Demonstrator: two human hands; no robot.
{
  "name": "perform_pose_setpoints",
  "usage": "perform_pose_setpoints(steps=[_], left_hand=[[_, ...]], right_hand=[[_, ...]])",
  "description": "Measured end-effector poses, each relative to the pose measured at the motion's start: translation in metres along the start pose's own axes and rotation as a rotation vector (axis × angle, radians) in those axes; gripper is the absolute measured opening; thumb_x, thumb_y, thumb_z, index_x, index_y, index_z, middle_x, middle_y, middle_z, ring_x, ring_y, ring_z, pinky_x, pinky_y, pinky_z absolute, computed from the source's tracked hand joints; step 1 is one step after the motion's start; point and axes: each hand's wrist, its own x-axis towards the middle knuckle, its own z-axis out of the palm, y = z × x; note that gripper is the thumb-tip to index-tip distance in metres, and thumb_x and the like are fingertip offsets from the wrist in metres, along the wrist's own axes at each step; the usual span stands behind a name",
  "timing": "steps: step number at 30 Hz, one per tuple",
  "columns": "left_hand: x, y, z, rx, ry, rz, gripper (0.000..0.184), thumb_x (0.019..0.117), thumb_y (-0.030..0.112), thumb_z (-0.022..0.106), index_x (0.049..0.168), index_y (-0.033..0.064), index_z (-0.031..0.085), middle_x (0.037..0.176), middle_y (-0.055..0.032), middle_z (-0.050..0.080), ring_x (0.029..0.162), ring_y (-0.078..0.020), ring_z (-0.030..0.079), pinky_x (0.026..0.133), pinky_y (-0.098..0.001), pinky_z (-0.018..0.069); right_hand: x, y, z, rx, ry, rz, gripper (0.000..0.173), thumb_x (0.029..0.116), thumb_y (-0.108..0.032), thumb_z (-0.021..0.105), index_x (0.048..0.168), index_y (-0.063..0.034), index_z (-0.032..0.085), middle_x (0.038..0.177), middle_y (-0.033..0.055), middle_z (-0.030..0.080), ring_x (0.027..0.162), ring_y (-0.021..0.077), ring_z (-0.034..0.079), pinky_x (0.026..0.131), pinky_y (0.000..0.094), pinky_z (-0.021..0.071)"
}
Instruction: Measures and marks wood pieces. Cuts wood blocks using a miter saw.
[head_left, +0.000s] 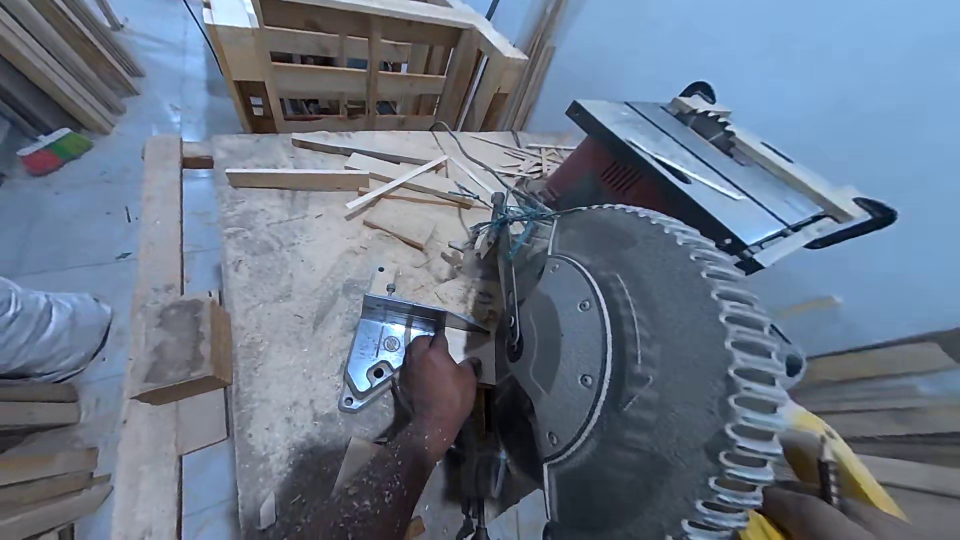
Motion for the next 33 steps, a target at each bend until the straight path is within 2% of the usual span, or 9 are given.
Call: perform_pose_setpoints(steps=[8,11,12,14,16,19,22,28,33], left_hand=[[0.002,0.006,-0.009,-0.036,0.006,0.045,0.051,0.0886,0.04,0.075,0.127,0.0061,0.069,0.124,-0.0164,0.067,0.12,-0.0317,0.063,0.105,-0.0502,0.0504],[-0.005,0.011,-0.012,0.002,0.003,0.071,0.047,0.0916,0.037,0.073,0.126,0.0052,0.069,0.125,-0.0184,0.067,0.122,-0.0335,0.062,0.106,-0.0509,0.0492],[-0.008,0.011,-0.012,0.007,0.008,0.087,0.047,0.0921,0.035,0.073,0.127,0.0043,0.069,0.126,-0.0197,0.067,0.123,-0.0343,0.062,0.107,-0.0511,0.0482],[-0.013,0.011,-0.012,0.012,0.027,0.101,0.049,0.0901,0.036,0.076,0.126,0.0037,0.069,0.126,-0.0202,0.067,0.123,-0.0343,0.062,0.107,-0.0514,0.0484],[-0.023,0.01,-0.014,0.029,0.008,0.094,0.052,0.0886,0.037,0.077,0.128,0.0031,0.068,0.126,-0.0207,0.066,0.123,-0.0347,0.062,0.107,-0.0522,0.0477],[-0.041,-0.004,-0.018,-0.015,0.008,0.093,0.048,0.0853,0.033,0.08,0.124,0.0063,0.069,0.119,-0.0161,0.069,0.114,-0.0301,0.066,0.101,-0.0522,0.0523],[-0.051,-0.018,-0.021,-0.101,-0.005,0.068,0.056,0.0853,0.032,0.08,0.133,0.0074,0.064,0.123,-0.0127,0.07,0.115,-0.0252,0.067,0.103,-0.0498,0.0526],[-0.056,-0.048,-0.041,-0.464,-0.111,-0.187,0.057,0.0885,0.018,0.081,0.139,0.0094,0.058,0.106,-0.0159,0.071,0.079,-0.0241,0.07,0.072,-0.0404,0.0604],[-0.1,-0.079,-0.1,-0.672,-0.023,-0.141,0.046,0.0963,0.008,0.068,0.139,0.0027,0.052,0.108,-0.0169,0.07,0.082,-0.0239,0.07,0.072,-0.0377,0.0612]], right_hand=[[-0.012,0.008,-0.003,0.096,-0.109,0.045,0.036,0.08,-0.038,0.081,0.103,-0.0117,0.073,0.079,0.0141,0.071,0.07,0.0355,0.071,0.055,0.0541,0.0564],[0.018,0.04,-0.042,0.016,0.319,-0.001,0.041,0.0892,-0.048,0.064,0.12,-0.023,0.073,0.081,0.0039,0.07,0.065,0.0236,0.067,0.051,0.0466,0.052],[0.032,0.05,-0.048,0.003,0.512,0.007,0.039,0.0905,-0.044,0.066,0.12,-0.0196,0.074,0.087,0.0074,0.072,0.071,0.0256,0.067,0.057,0.0492,0.0522],[0.051,0.066,-0.044,0.122,0.835,0.06,0.039,0.0929,-0.031,0.073,0.124,-0.0084,0.069,0.12,0.017,0.071,0.111,0.032,0.067,0.096,0.0535,0.0534],[0.051,0.066,-0.004,0.316,1.04,0.205,0.03,0.0965,-0.017,0.069,0.121,-0.0005,0.065,0.137,0.0207,0.063,0.129,0.0313,0.06,0.109,0.0488,0.0501],[0.04,0.021,0.109,0.678,0.595,0.716,0.029,0.1015,-0.026,0.061,0.117,-0.001,0.067,0.107,0.0119,0.07,0.095,0.021,0.069,0.085,0.0435,0.0589],[0.068,-0.018,0.18,0.873,-0.167,0.75,0.049,0.1009,-0.045,0.058,0.13,-0.0065,0.065,0.12,0.0164,0.068,0.111,0.0315,0.066,0.098,0.0506,0.0529],[0.072,-0.043,0.232,0.679,-0.172,0.568,0.051,0.0906,-0.045,0.073,0.129,-0.0132,0.065,0.116,0.0186,0.067,0.109,0.0393,0.065,0.089,0.0599,0.0546],[0.015,-0.012,0.224,0.952,-0.144,0.532,0.037,0.0906,-0.033,0.076,0.119,-0.0099,0.069,0.106,0.0114,0.07,0.095,0.0279,0.069,0.085,0.0525,0.0577]])
